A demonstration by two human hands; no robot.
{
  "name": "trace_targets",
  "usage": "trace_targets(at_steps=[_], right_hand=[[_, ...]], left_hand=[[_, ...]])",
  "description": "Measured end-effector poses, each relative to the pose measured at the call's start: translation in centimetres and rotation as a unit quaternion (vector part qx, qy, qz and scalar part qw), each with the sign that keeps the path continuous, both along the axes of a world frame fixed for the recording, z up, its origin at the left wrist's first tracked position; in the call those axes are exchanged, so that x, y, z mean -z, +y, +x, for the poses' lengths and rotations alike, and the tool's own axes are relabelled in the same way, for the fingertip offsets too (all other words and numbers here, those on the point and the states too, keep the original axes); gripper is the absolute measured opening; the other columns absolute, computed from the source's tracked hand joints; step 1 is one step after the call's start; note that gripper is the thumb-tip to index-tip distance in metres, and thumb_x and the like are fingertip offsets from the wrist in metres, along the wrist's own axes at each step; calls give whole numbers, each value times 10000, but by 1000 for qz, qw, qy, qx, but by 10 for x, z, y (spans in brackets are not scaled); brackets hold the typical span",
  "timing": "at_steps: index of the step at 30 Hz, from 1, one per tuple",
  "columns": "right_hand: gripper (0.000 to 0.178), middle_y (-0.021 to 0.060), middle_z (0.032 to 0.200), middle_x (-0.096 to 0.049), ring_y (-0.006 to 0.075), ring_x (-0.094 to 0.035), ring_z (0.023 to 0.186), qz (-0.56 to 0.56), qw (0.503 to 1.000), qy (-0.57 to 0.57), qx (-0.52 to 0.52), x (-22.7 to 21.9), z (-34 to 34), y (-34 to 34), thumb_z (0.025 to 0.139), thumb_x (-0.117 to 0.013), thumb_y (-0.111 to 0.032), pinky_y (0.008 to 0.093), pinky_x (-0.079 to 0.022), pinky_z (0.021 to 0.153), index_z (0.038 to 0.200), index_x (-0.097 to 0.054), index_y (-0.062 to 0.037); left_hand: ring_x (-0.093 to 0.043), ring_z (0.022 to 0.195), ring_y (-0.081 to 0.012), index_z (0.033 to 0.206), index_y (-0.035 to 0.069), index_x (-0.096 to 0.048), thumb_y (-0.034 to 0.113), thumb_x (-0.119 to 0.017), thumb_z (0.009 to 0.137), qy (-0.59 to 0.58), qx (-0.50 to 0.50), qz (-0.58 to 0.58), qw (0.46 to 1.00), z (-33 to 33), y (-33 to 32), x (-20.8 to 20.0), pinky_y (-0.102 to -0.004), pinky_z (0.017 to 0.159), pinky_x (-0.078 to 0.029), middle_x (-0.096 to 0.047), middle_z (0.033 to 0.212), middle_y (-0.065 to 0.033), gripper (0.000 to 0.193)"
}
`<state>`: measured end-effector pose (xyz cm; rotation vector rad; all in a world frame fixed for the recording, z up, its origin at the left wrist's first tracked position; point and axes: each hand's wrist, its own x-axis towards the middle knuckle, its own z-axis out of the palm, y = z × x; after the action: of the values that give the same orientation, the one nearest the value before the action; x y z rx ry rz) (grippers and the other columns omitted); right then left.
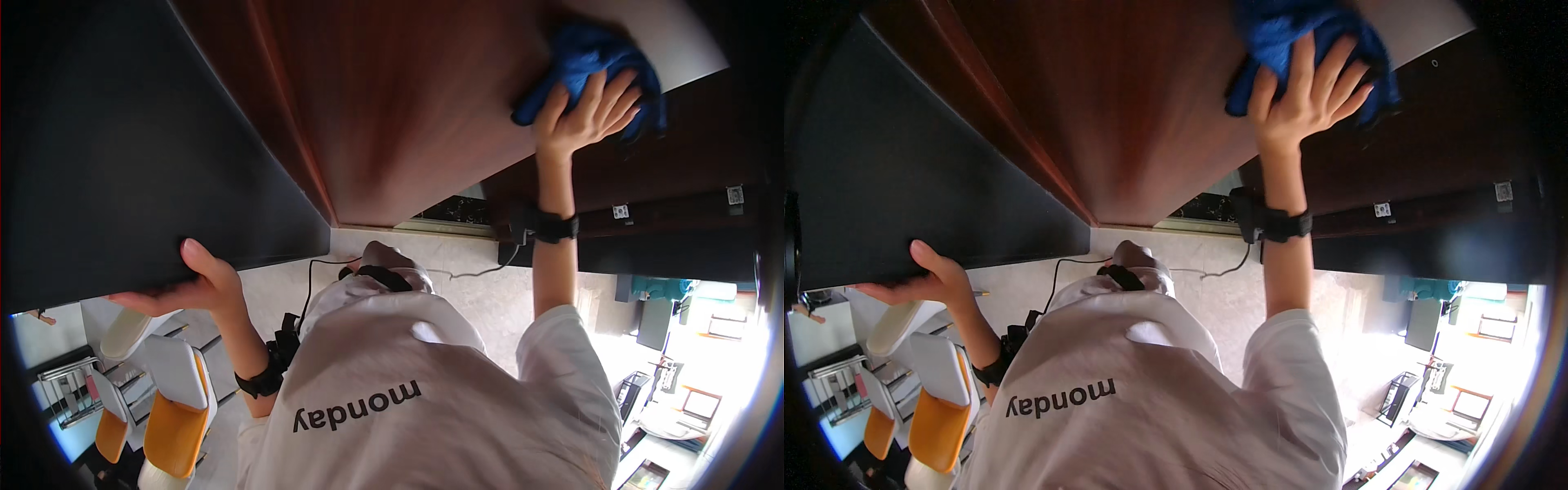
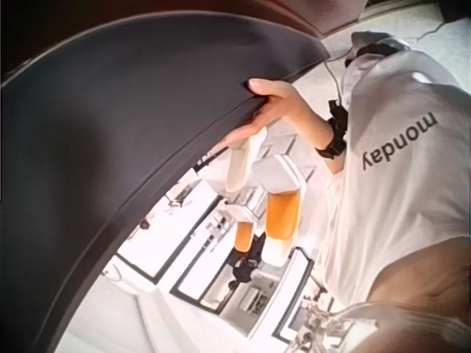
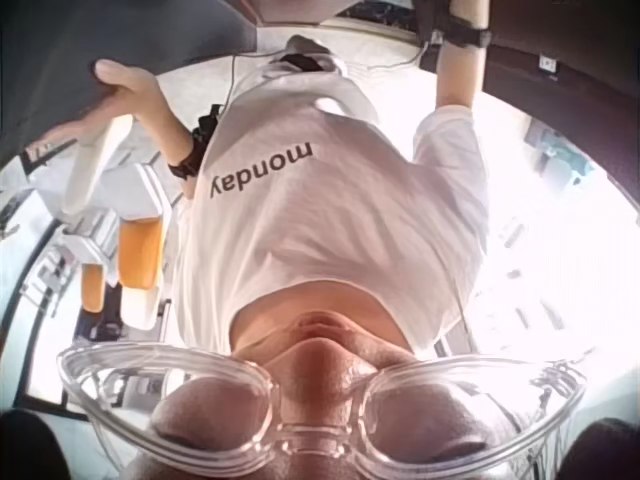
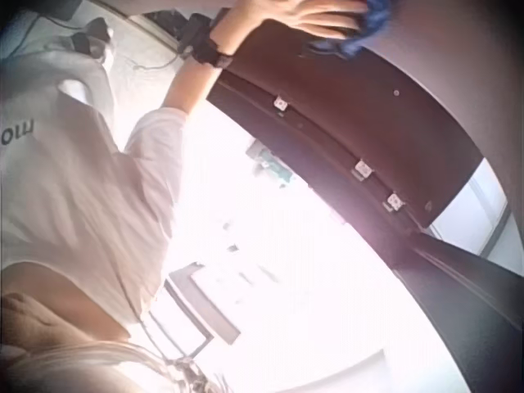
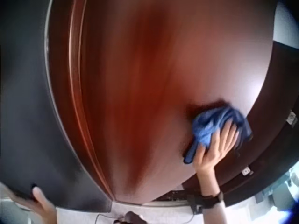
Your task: Wiping down a wooden door and its frame using a blue microfiber cloth.
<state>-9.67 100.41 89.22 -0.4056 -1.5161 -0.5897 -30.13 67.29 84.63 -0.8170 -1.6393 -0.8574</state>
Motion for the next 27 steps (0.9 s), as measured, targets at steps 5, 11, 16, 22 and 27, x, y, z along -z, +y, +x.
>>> trace_targets(at_steps=[5, 11, 16, 22, 27], right_hand=[[366, 148, 937, -548, 358, -441, 914, -122, 961, -224, 104, 135, 21, -21, 679, -515, -321, 531, -241, 890, 1012, -592, -193], [540, 18, 806, -610, 210, -588, 770, -236, 817, -521, 70, 232, 57, -33, 731, -528, -184, 511, -343, 851, 1194, -381, -422], [501, -53, 835, -578, 121, -562, 772, -208, 811, -536, 110, 189, 51, -45, 738, -475, -101, 425, -393, 757, 1135, -468, -407], [464, 169, 1200, -411, 404, -314, 1118, -52, 982, -180, 33, 16, -9, -36, 644, -604, -246, 546, -195, 869, 1101, -532, -223], [419, 212, 1216, -409, 441, -283, 1163, 44, 999, 27, -3, -71, -28, -18, 774, -518, -295, 527, -171, 937, 1125, -502, -67]], left_hand=[[-253, 1181, -371, 1303, 31, -25, 168, -547, 766, -15, 22, 8, 1000, 2, -4, 1, -436, 934, -300, -71, 1332, -249, 761], [-156, 1231, -361, 1306, 22, -4, 115, -577, 743, -17, 31, 10, 999, 0, -10, 2, -443, 997, -163, -25, 1349, -236, 809], [-120, 1243, -364, 1308, 26, -23, 112, -585, 738, -21, 57, 4, 998, -2, -14, 1, -445, 1005, -136, -3, 1350, -238, 806], [-162, 1227, -370, 1309, 43, -32, 193, -617, 723, -23, 0, -2, 1000, -7, -20, 17, -458, 990, -197, -24, 1345, -236, 841], [-131, 1232, -383, 1307, 42, -13, 234, -624, 719, -31, 55, 20, 998, -7, -1, 13, -471, 982, -200, -13, 1337, -253, 870]])
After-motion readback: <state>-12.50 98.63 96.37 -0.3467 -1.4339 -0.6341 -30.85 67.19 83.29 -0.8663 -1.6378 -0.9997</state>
